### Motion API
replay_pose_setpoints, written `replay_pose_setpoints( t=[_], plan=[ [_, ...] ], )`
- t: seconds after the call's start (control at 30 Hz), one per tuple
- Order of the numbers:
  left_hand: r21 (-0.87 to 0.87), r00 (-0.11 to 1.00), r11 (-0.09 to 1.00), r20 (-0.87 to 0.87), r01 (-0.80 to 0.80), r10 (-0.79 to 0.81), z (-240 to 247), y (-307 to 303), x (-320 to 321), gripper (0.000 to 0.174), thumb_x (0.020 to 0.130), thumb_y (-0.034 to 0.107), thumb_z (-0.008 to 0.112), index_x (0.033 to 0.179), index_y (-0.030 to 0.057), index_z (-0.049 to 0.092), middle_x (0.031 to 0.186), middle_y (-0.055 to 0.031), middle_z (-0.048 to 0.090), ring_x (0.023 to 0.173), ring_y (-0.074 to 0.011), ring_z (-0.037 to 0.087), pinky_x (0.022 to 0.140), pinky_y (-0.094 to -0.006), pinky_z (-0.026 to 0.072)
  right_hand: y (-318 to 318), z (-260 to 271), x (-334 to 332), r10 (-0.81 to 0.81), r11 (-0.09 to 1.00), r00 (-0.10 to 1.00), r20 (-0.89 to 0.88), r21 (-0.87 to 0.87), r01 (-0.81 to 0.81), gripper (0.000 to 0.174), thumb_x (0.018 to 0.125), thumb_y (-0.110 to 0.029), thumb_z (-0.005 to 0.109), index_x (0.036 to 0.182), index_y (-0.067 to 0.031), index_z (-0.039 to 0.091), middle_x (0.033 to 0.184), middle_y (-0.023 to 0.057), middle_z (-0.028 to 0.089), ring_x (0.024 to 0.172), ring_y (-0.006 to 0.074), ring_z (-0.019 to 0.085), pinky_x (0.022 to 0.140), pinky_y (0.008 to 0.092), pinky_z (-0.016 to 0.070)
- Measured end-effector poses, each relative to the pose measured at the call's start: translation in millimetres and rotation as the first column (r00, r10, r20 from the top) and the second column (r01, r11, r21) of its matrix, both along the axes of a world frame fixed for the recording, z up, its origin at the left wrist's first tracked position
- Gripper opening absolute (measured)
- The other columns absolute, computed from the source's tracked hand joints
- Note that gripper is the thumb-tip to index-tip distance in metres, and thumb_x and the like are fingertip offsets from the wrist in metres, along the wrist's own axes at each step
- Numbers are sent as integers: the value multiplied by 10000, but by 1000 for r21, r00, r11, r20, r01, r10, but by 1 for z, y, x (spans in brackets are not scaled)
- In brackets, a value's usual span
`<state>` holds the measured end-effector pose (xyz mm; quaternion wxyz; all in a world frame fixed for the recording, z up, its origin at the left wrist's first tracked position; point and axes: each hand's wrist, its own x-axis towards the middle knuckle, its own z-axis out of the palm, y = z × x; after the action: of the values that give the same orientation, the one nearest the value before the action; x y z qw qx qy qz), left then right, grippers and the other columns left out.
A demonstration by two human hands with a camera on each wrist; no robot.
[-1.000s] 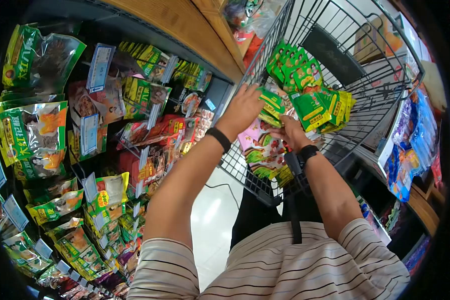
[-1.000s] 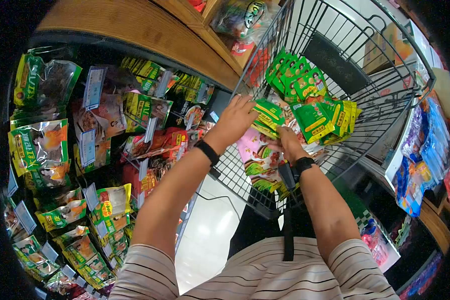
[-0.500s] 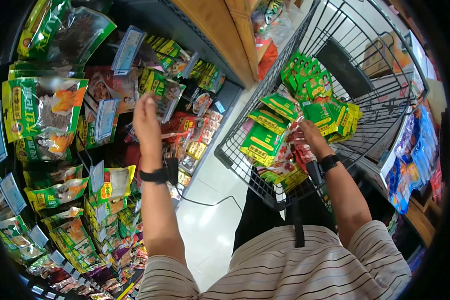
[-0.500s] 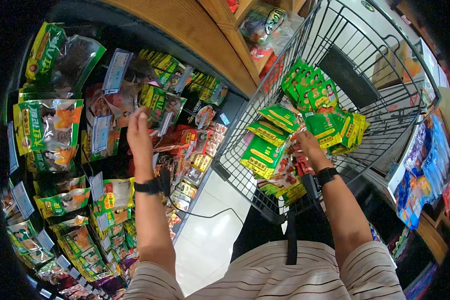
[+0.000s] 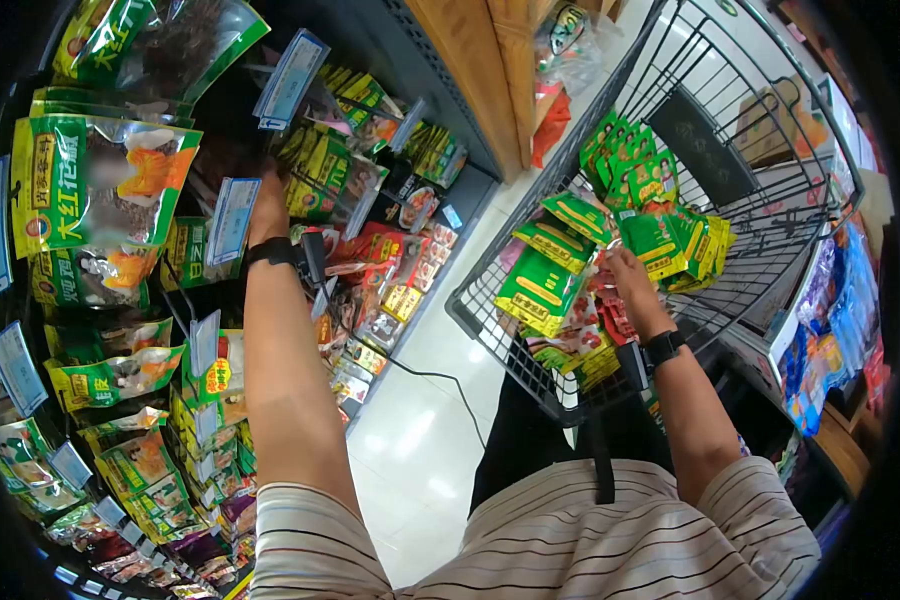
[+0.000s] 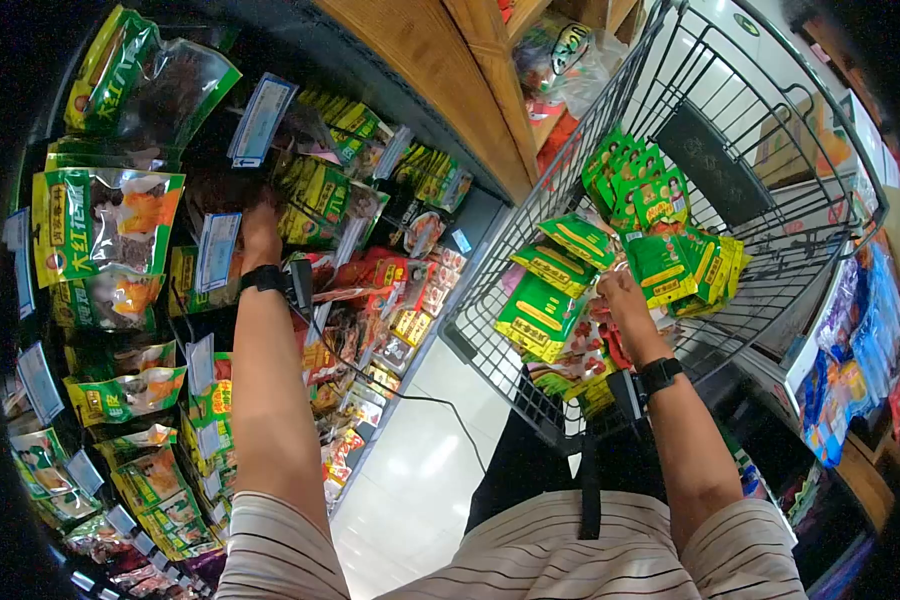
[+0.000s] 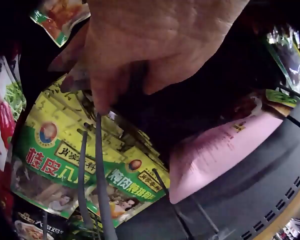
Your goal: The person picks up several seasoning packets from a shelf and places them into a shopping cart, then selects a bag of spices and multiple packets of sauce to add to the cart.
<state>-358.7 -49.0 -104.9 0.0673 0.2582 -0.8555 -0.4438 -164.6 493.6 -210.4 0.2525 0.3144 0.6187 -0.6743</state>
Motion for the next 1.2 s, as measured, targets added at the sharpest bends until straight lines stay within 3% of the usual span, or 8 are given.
replay_pose_setpoints(
  t=[0.03, 0.07, 0.17, 0.27, 0.37, 0.77, 0.9, 1.2],
  plan=[
    [-440, 995, 895, -36, 71, -96, -8, -16, -3, 430, 1006, 224, 512, 1380, 11, 501, 1392, -178, 520, 1247, -320, 523, 1009, -409, 486, 0, -1, 1, 4, 1000, 1000, 1, -1, -4, 323, 990, -311, 531, 1176, -48, 522, 1001, 52, 570, 832, 182, 611, 694, 342, 517],
    [-791, 980, 604, -28, 99, -197, -27, -45, -6, 422, 998, 256, 525, 1343, 13, 541, 1336, -184, 570, 1184, -334, 570, 969, -410, 502, 0, -4, 2, 9, 1000, 1000, 2, -3, -9, 322, 989, -310, 531, 1176, -48, 520, 992, 49, 565, 827, 178, 606, 693, 341, 513],
    [-901, 930, 235, 339, 364, -141, -51, -90, -23, 427, 1023, 99, 425, 1444, 35, 448, 1478, -153, 468, 1369, -292, 431, 1108, -390, 395, -3, -6, 2, -7, 1000, 1000, 19, -6, 7, 326, 987, -313, 539, 1179, -50, 518, 990, 43, 562, 830, 172, 600, 694, 335, 506],
    [-872, 909, 265, 372, 411, -187, -11, -56, -24, 372, 1013, 178, 450, 1353, 42, 514, 1375, -162, 532, 1266, -319, 493, 1036, -404, 415, -3, -6, 5, -33, 999, 999, 20, -32, 33, 333, 984, -322, 549, 1183, -57, 518, 1003, 41, 566, 840, 169, 598, 694, 323, 502],
    [-860, 902, 280, 380, 427, -206, -7, -47, -37, 384, 1012, 192, 454, 1361, 42, 509, 1385, -161, 525, 1274, -318, 487, 1042, -402, 409, -4, -5, 6, -51, 996, 999, 15, -69, 52, 341, 982, -333, 557, 1188, -64, 519, 1024, 44, 572, 848, 170, 598, 694, 315, 502],
    [-864, 938, 379, 259, 331, -231, -25, -68, -73, 436, 1009, 248, 471, 1391, 39, 486, 1421, -159, 498, 1305, -317, 464, 1069, -395, 381, -4, -8, 11, -48, 996, 999, 16, -71, 49, 338, 998, -331, 557, 1193, -56, 524, 1049, 61, 588, 877, 177, 622, 710, 321, 504],
    [-853, 939, 408, 245, 327, -239, -30, -70, -79, 455, 1008, 267, 477, 1401, 38, 478, 1433, -159, 489, 1316, -317, 456, 1078, -393, 372, -10, 1, 10, -42, 998, 999, 24, -48, 43, 250, 989, -260, 517, 1143, -63, 520, 1038, 66, 586, 881, 196, 646, 714, 328, 545],
    [-800, 921, 467, 270, 377, -281, -37, -80, -87, 500, 1005, 309, 490, 1423, 36, 461, 1460, -157, 468, 1339, -316, 439, 1099, -387, 351, -13, 3, 16, -40, 995, 999, 15, -86, 42, 242, 983, -261, 530, 1150, -84, 530, 1029, 49, 592, 880, 192, 648, 720, 326, 543]
  ],
)
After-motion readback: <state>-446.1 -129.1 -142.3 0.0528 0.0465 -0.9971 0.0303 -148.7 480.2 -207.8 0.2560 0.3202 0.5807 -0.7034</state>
